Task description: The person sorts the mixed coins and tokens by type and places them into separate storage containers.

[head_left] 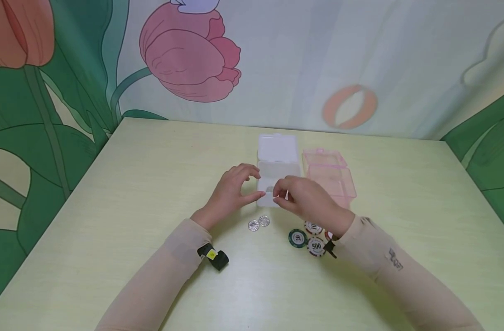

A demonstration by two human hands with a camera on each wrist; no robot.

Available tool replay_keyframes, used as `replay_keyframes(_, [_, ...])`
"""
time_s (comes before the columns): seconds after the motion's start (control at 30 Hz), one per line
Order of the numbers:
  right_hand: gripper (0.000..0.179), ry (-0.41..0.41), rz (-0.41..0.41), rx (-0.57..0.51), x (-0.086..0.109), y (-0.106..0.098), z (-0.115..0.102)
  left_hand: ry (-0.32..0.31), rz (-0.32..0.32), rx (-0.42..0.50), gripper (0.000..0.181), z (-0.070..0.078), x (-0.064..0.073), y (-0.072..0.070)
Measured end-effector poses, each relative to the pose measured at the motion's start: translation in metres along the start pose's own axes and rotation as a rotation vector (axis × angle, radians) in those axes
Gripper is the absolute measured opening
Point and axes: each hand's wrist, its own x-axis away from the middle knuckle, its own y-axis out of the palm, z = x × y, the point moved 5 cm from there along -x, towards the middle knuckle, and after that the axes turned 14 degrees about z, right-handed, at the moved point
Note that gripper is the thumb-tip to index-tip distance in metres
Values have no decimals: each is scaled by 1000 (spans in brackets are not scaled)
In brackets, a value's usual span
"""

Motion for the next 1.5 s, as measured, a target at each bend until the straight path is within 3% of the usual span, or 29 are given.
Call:
replay_keyframes(0.43, [6, -63, -59, 19, 10, 20, -5, 12, 1, -18, 36, -1, 0, 0])
replay_keyframes(1.03, [10, -53, -152, 116, 12, 44, -13, 19, 1, -23, 35, -1, 1, 1])
replay_keyframes(1.5, [13, -51, -163, 197, 14, 56, -13, 37, 14, -9, 35, -1, 1, 1])
